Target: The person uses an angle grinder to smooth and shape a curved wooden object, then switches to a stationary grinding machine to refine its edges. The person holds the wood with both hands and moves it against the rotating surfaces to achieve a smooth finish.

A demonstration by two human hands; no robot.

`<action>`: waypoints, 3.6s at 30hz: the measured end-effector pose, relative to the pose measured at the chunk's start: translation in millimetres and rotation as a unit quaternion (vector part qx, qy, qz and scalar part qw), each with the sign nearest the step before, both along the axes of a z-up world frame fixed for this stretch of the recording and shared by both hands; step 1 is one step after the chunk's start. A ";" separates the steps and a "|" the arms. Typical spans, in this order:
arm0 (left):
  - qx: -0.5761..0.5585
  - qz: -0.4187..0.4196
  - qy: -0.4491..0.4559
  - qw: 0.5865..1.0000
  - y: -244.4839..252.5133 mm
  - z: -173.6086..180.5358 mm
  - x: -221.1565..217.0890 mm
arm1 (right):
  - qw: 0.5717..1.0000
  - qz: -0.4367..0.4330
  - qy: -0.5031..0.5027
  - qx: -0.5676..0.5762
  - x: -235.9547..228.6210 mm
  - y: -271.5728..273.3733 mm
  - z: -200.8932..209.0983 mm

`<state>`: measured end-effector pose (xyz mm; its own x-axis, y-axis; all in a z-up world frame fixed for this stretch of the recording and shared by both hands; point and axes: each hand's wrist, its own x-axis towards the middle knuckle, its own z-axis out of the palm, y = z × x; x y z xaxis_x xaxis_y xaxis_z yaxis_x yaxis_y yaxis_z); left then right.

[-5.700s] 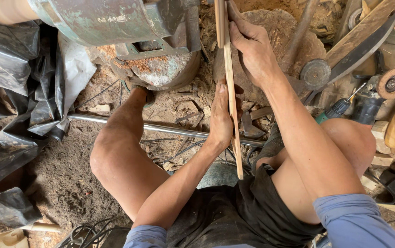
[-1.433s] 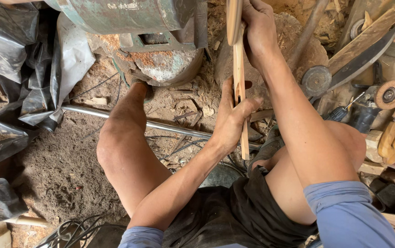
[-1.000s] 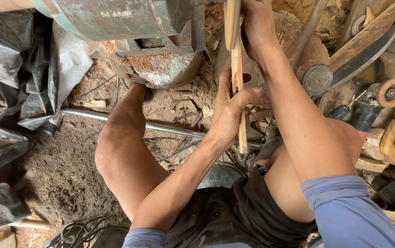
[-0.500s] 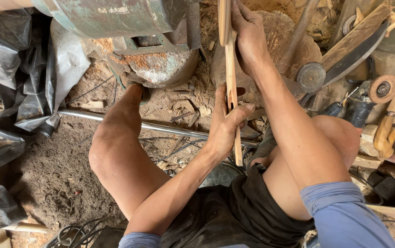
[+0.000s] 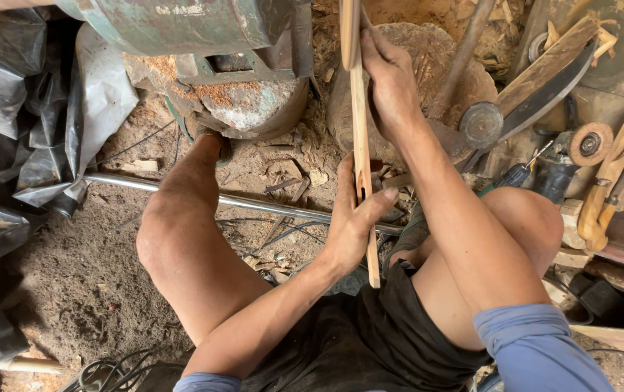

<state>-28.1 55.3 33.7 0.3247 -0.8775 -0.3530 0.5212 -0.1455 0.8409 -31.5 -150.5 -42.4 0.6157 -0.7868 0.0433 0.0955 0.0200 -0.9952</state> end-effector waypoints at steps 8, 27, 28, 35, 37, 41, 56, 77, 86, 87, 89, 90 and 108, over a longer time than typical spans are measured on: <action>0.012 0.019 0.006 1.000 -32.1 2.8 17.3 | 0.999 -0.005 -0.012 0.051 19.1 -27.8 -5.4; 0.046 0.050 0.046 0.997 -79.3 -1.3 41.6 | 0.995 -0.027 -0.066 0.064 44.9 -73.5 -37.2; 0.045 0.050 0.042 0.997 -80.5 -1.7 42.8 | 0.996 -0.028 -0.065 0.062 44.8 -75.0 -39.5; 0.021 0.064 0.051 0.996 -88.4 -4.6 46.7 | 0.997 -0.029 -0.058 0.047 46.8 -84.0 -45.4; 0.028 0.067 0.046 0.996 -90.4 -5.4 47.2 | 0.997 -0.032 -0.055 0.041 48.4 -84.7 -46.8; 0.038 0.061 0.046 0.996 -94.1 -3.9 49.8 | 0.998 -0.028 -0.050 0.031 53.0 -84.9 -48.9; 0.054 0.040 0.093 0.993 -86.7 0.4 54.5 | 0.997 -0.033 -0.069 0.007 55.3 -77.4 -62.1; 0.071 0.031 0.086 0.993 -43.2 0.5 29.5 | 0.996 -0.054 0.065 0.007 35.8 -31.1 -22.7; 0.044 0.027 0.083 0.995 -20.4 -9.4 14.5 | 0.996 -0.045 0.076 -0.001 21.1 -13.2 -17.1; 0.043 0.028 0.081 0.995 -17.8 -9.4 12.8 | 0.997 -0.038 0.062 0.003 18.6 -10.3 -16.0; 0.041 0.030 0.076 0.996 -13.4 -8.0 9.9 | 0.999 -0.025 0.035 0.010 14.3 -4.9 -12.9; 0.043 0.022 0.064 0.997 -10.2 -6.3 8.4 | 0.997 -0.027 0.068 0.018 12.6 -3.1 -10.7; 0.091 -0.089 -0.145 0.981 -11.4 -16.9 6.1 | 0.956 -0.043 -0.185 0.223 -54.9 -8.5 8.7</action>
<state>-21.9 43.9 16.9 0.2816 -0.8604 -0.4248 0.2174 -0.3740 0.9016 -86.4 -159.0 -33.6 0.5549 -0.8250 -0.1073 0.4595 0.4114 -0.7871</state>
